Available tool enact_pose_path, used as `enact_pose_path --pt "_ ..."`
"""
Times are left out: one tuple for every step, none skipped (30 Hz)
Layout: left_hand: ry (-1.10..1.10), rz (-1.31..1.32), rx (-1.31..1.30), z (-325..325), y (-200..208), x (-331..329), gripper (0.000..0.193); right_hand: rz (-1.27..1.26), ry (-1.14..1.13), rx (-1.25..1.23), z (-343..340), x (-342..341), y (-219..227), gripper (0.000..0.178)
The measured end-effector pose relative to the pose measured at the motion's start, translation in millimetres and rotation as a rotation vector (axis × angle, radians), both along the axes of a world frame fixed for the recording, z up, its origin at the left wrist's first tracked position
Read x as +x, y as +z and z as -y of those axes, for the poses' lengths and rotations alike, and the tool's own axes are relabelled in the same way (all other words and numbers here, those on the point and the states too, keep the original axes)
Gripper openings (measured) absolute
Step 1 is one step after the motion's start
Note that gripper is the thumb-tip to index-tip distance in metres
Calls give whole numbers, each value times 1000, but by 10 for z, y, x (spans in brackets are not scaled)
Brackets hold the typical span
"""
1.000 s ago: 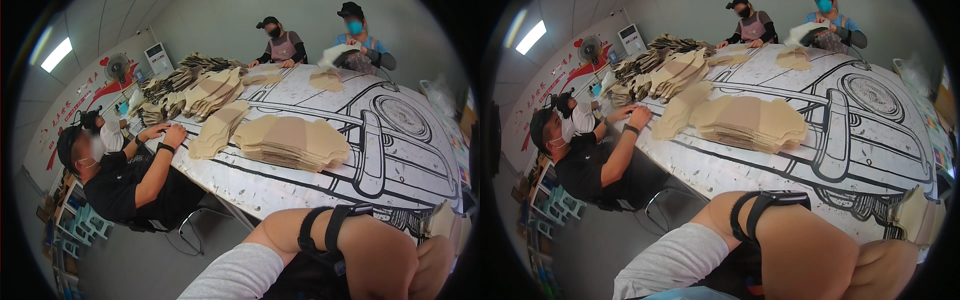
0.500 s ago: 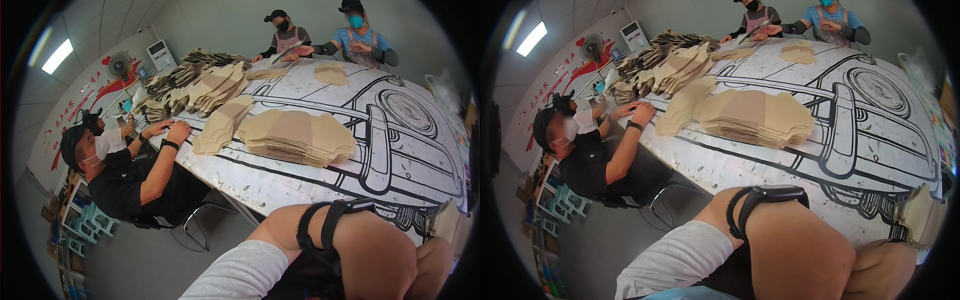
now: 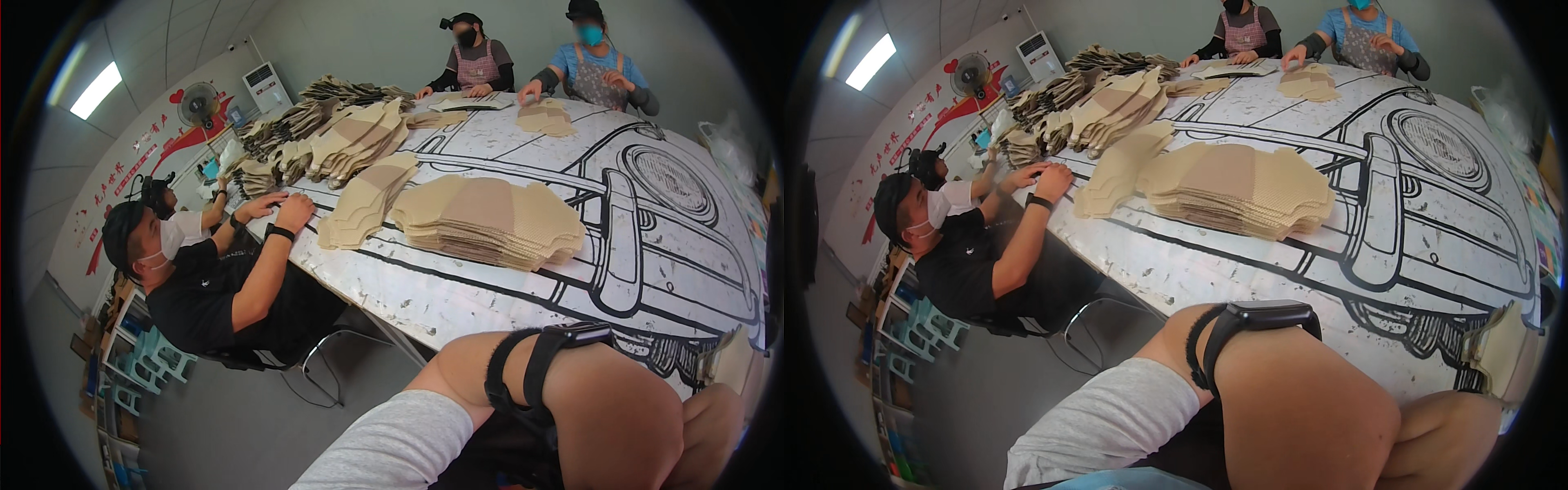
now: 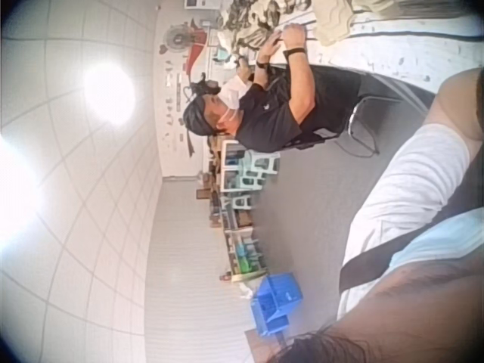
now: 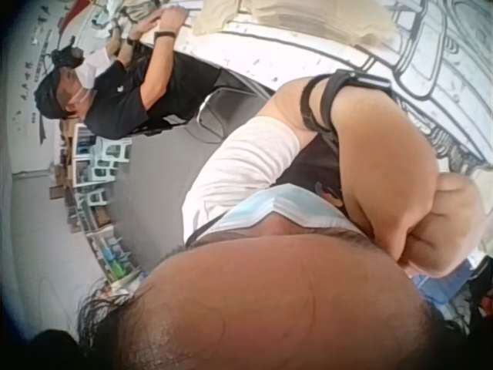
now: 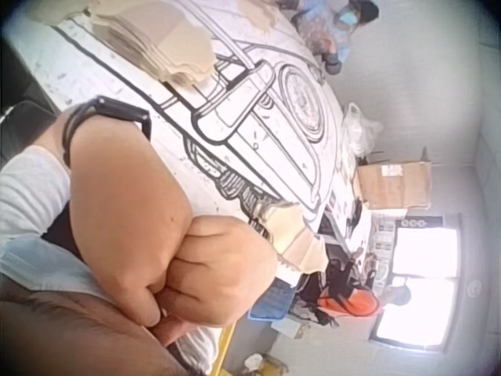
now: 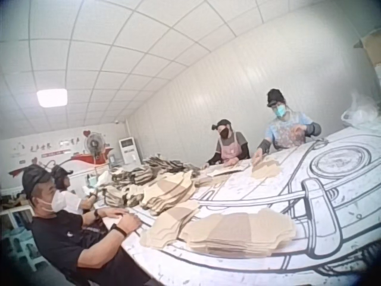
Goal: Manually aligning and stacking fabric shoe upper components at a manufacturing table.
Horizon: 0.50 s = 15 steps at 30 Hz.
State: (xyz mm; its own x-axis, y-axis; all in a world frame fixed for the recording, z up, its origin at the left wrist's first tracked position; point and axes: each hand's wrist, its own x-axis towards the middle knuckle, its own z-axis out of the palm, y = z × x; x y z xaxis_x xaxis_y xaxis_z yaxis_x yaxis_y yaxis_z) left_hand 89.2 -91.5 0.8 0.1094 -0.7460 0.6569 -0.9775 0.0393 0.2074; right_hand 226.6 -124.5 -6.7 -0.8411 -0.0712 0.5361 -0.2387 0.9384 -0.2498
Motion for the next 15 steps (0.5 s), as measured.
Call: enact_pose_path --pt "-37 9 2 6 11 8 17 2 0 1 -23 0 -47 30" --pt "-75 16 3 6 26 20 17 -43 47 15 -54 6 -105 33" --pt "-112 22 4 15 33 37 18 -88 95 30 -69 12 -132 36" --pt "-150 29 5 20 41 62 18 -89 93 30 -63 25 -123 36" --pt "-186 37 7 29 48 72 18 -84 87 10 -56 22 -98 35" --pt "-223 44 9 42 49 88 18 -80 81 -10 -51 15 -82 34" --pt "-260 52 10 55 53 99 18 -79 80 -9 -44 4 -83 34" --pt "-296 59 10 60 64 106 18 -104 65 -4 -29 -7 -99 34" --pt "-333 65 10 66 77 107 19 -128 48 2 -13 -18 -119 33" --pt "-369 72 10 68 82 125 19 -153 32 7 3 -28 -142 33" --pt "-406 79 10 78 88 138 19 -176 16 12 15 -37 -156 33" --pt "-443 87 10 92 87 157 19 -200 -1 18 20 -43 -163 32" --pt "-480 94 10 103 91 171 19 -200 -1 17 11 -47 -161 32" --pt "-518 101 10 138 113 218 19 -176 24 55 -5 -46 -152 30" --pt "-557 109 10 132 112 224 20 -152 49 92 -21 -43 -141 29"
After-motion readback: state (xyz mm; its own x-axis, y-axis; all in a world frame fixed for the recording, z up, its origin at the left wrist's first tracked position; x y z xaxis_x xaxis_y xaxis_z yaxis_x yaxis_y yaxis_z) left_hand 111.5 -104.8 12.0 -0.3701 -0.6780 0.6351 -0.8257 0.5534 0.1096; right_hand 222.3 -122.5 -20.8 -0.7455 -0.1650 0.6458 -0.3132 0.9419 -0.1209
